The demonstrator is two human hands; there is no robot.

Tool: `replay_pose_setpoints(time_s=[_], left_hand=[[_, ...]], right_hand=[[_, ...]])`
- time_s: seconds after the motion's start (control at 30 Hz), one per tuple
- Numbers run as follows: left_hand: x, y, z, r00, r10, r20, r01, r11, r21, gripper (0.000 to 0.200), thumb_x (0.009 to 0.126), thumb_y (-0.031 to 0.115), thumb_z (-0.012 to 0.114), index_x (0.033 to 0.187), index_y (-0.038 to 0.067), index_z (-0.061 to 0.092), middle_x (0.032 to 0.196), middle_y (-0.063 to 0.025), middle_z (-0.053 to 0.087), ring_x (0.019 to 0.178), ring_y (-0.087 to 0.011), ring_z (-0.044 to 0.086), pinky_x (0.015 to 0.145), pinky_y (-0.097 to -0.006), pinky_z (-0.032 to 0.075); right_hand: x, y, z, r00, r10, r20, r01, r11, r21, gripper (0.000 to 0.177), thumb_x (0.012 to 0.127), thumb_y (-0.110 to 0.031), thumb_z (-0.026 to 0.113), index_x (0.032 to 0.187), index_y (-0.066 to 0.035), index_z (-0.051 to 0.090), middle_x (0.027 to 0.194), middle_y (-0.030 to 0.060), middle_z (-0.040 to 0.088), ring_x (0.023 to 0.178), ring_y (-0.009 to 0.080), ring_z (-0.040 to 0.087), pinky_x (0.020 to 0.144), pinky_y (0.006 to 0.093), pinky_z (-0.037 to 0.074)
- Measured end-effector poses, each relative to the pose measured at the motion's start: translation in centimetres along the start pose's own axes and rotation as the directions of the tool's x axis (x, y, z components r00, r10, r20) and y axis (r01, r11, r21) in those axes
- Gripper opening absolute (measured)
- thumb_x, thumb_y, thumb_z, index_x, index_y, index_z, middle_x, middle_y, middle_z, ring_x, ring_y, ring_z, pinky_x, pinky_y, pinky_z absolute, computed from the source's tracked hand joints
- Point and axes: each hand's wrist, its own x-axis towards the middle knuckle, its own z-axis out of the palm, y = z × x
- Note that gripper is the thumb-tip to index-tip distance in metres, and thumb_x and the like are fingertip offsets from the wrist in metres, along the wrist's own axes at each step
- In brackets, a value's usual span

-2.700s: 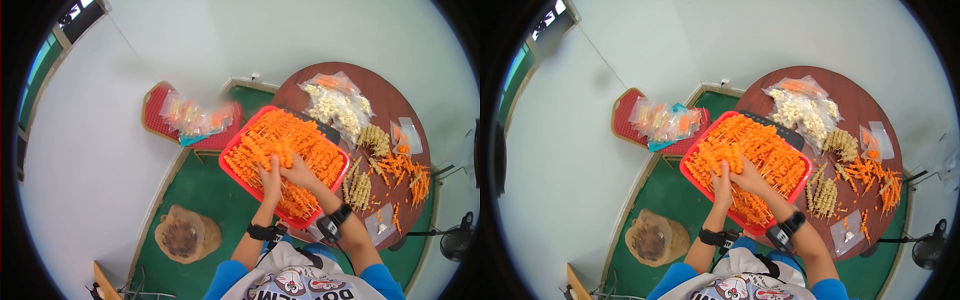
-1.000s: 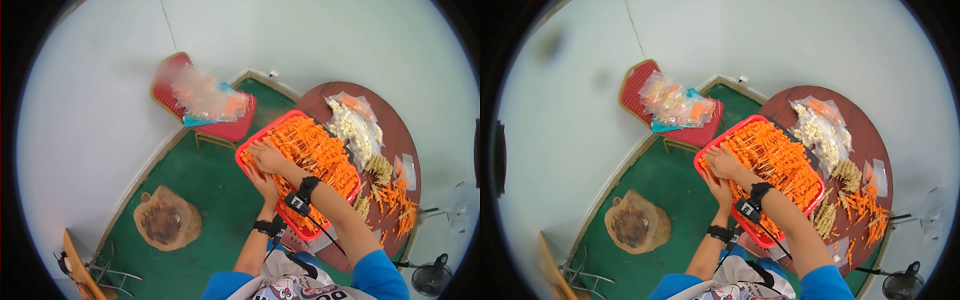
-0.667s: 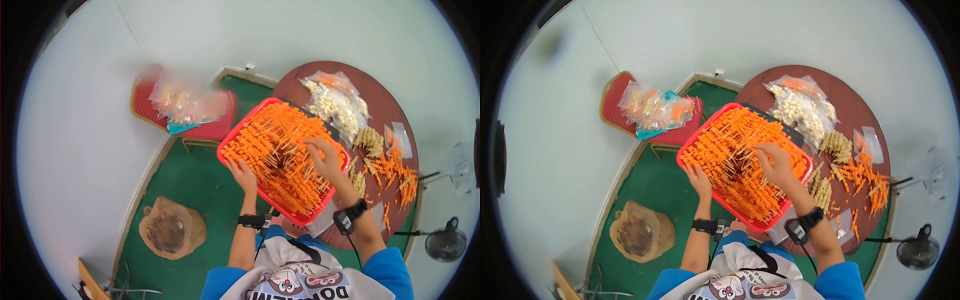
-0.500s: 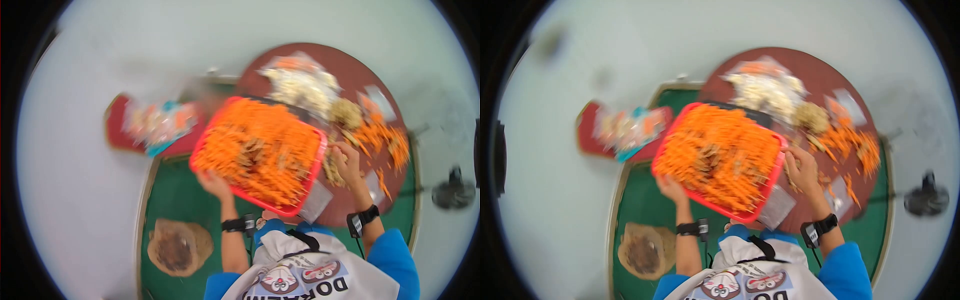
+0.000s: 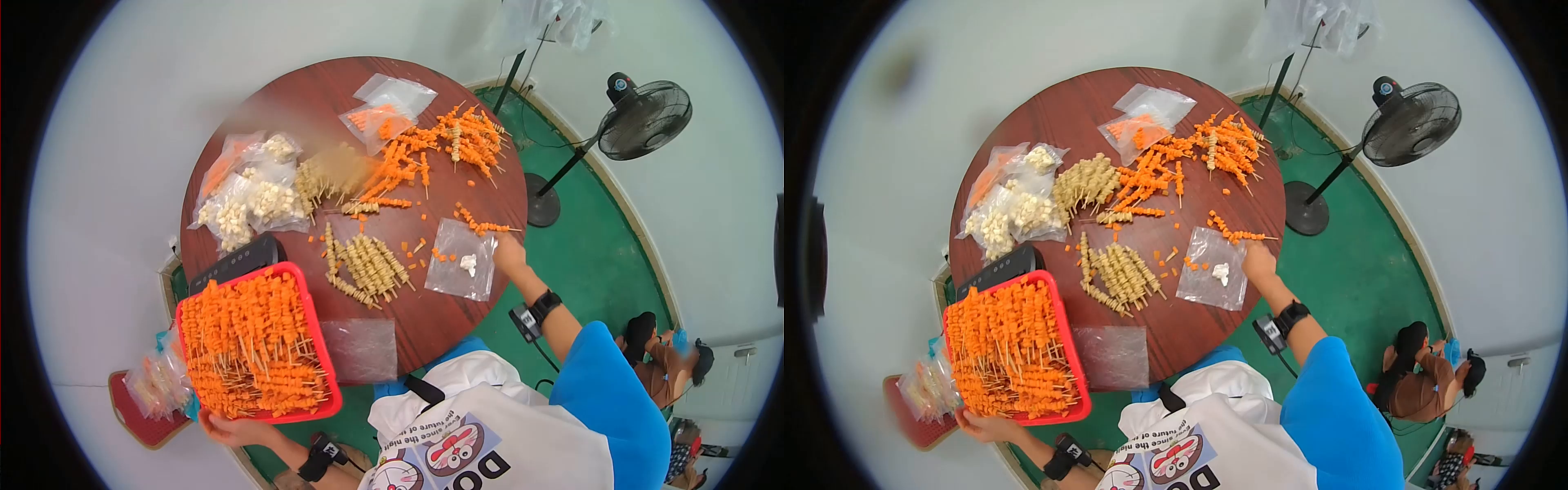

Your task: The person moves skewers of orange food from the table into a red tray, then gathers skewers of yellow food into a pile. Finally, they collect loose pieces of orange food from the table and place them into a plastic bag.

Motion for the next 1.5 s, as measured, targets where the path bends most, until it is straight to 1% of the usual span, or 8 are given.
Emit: replay_pose_setpoints(time_s=[0.23, 0.4, 0.8, 0.9, 1.07, 1.3, 1.43, 1.5], left_hand=[[-15.9, 5.2, 9.2, 0.764, -0.062, 0.643, -0.023, 0.992, 0.123, 0.017, 0.085, 0.011, 0.043, 0.092, -0.001, 0.053, 0.078, -0.0072, 0.056, 0.073, -0.0142, 0.053, 0.067, -0.0259, 0.043], [-23.4, 4.2, 13.4, 0.362, -0.204, 0.91, 0.038, 0.978, 0.204, 0.014, 0.082, 0.006, 0.047, 0.089, -0.003, 0.055, 0.076, -0.0058, 0.057, 0.071, -0.0113, 0.054, 0.064, -0.0225, 0.043], [-33.7, -4.5, 31.3, -0.172, 0.025, 0.985, -0.857, 0.488, -0.162, 0.031, 0.069, 0.003, 0.056, 0.099, 0.007, 0.052, 0.106, -0.0092, 0.048, 0.104, -0.0273, 0.041, 0.086, -0.0391, 0.035], [-34.5, -4.9, 32.5, -0.212, -0.167, 0.963, -0.903, 0.409, -0.128, 0.031, 0.069, 0.002, 0.055, 0.099, 0.007, 0.052, 0.104, -0.0086, 0.049, 0.105, -0.026, 0.04, 0.087, -0.0396, 0.032], [-33.7, -6.3, 32.9, -0.467, 0.171, 0.868, -0.704, 0.522, -0.481, 0.017, 0.069, 0.011, 0.055, 0.085, 0.007, 0.05, 0.081, -0.0083, 0.048, 0.084, -0.0253, 0.048, 0.076, -0.0379, 0.037], [-33.6, 0.1, 40.7, 0.071, 0.146, 0.987, -0.655, 0.753, -0.064, 0.027, 0.074, 0.015, 0.052, 0.097, 0.002, 0.048, 0.089, -0.0133, 0.046, 0.075, -0.031, 0.051, 0.065, -0.0381, 0.043], [-34.5, -1.6, 45.3, 0.005, 0.115, 0.993, -0.852, 0.52, -0.056, 0.037, 0.072, 0.023, 0.059, 0.1, 0.002, 0.048, 0.094, -0.0142, 0.05, 0.077, -0.0318, 0.053, 0.067, -0.0398, 0.045], [-35.1, -1.0, 46.6, -0.114, -0.375, 0.92, -0.909, 0.413, 0.056, 0.047, 0.068, 0.034, 0.065, 0.099, 0.001, 0.053, 0.098, -0.0126, 0.055, 0.081, -0.0279, 0.056, 0.068, -0.038, 0.048]], right_hand=[[8.0, 7.5, 3.5, 0.892, -0.449, 0.061, 0.448, 0.856, -0.259, 0.018, 0.071, -0.011, 0.05, 0.088, -0.008, 0.049, 0.084, 0.0096, 0.051, 0.085, 0.0255, 0.05, 0.066, 0.0379, 0.041], [8.3, 7.2, 1.5, 0.887, -0.46, 0.025, 0.447, 0.872, 0.198, 0.016, 0.071, -0.011, 0.048, 0.085, -0.004, 0.047, 0.083, 0.0127, 0.05, 0.081, 0.0313, 0.05, 0.066, 0.041, 0.041], [10.0, 3.5, 3.9, 0.963, -0.188, 0.194, 0.093, 0.905, 0.415, 0.028, 0.074, -0.021, 0.055, 0.088, 0.0, 0.043, 0.088, 0.0199, 0.05, 0.085, 0.0366, 0.051, 0.069, 0.0436, 0.043], [9.9, 1.8, 3.0, 0.977, -0.12, 0.175, 0.015, 0.861, 0.508, 0.029, 0.073, -0.021, 0.056, 0.088, 0.001, 0.044, 0.089, 0.0204, 0.052, 0.085, 0.0365, 0.052, 0.07, 0.0437, 0.043], [10.4, 0.3, 5.2, 0.967, -0.093, 0.238, -0.002, 0.929, 0.371, 0.038, 0.068, -0.026, 0.061, 0.087, 0.002, 0.045, 0.086, 0.0205, 0.054, 0.082, 0.0349, 0.055, 0.069, 0.0425, 0.045], [12.9, -0.2, 1.7, 0.941, -0.002, 0.339, -0.153, 0.89, 0.429, 0.028, 0.066, -0.017, 0.059, 0.085, 0.0, 0.047, 0.075, 0.0198, 0.059, 0.071, 0.0344, 0.058, 0.063, 0.0413, 0.046], [15.8, -2.7, 3.1, 0.957, -0.02, 0.291, -0.222, 0.595, 0.773, 0.028, 0.065, -0.015, 0.058, 0.085, 0.001, 0.046, 0.075, 0.0194, 0.058, 0.073, 0.033, 0.058, 0.063, 0.0401, 0.045], [17.7, -5.7, 3.6, 0.974, 0.11, 0.199, -0.228, 0.475, 0.85, 0.028, 0.066, -0.015, 0.058, 0.084, 0.001, 0.045, 0.076, 0.0186, 0.058, 0.075, 0.0308, 0.059, 0.063, 0.0388, 0.044]])
